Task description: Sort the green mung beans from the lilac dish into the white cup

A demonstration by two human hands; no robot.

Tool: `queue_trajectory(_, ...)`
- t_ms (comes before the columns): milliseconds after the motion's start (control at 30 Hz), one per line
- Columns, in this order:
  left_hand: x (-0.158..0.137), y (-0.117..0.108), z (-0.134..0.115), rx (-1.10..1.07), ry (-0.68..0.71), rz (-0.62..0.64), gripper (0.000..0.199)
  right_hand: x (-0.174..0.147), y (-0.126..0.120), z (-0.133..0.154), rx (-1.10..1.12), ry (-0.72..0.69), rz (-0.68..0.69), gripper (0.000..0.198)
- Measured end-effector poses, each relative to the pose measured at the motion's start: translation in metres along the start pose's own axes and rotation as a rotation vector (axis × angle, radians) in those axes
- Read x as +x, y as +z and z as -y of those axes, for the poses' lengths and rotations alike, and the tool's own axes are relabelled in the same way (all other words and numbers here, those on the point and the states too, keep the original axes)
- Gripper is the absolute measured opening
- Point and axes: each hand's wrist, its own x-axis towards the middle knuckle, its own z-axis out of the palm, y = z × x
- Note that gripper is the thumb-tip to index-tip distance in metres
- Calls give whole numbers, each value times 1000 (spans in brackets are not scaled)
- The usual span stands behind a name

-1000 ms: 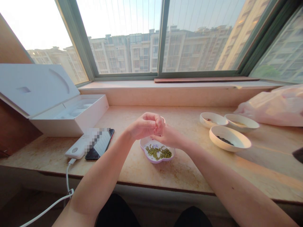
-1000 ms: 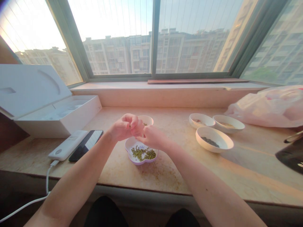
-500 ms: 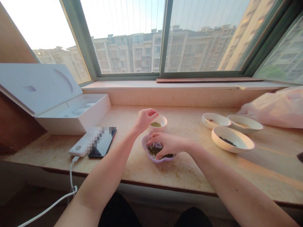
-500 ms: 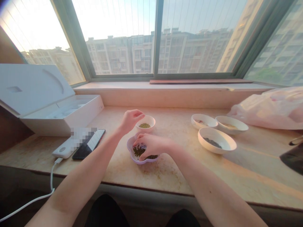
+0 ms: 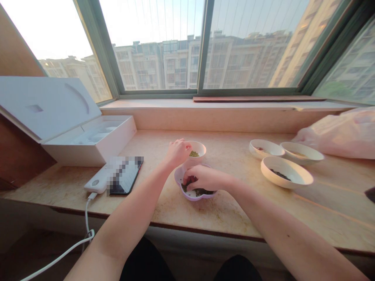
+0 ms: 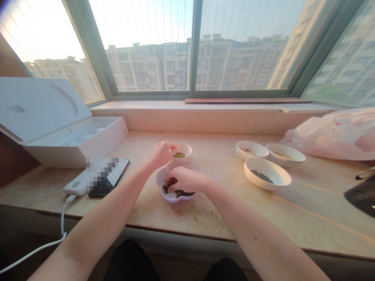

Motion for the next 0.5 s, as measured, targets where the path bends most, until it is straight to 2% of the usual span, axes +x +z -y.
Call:
queue_trajectory(133,0,1,-1,-39,-11,-10,29,0,-1,5,-42,1,25,10)
queue_trajectory(300,1,1,-1,-87,-22,-25,27,-2,0,8,-53,-16,-7,7)
queue_trajectory(500,1,0,0,-124,-35,-41,24,-2,-2,3,64,-44,-87,11)
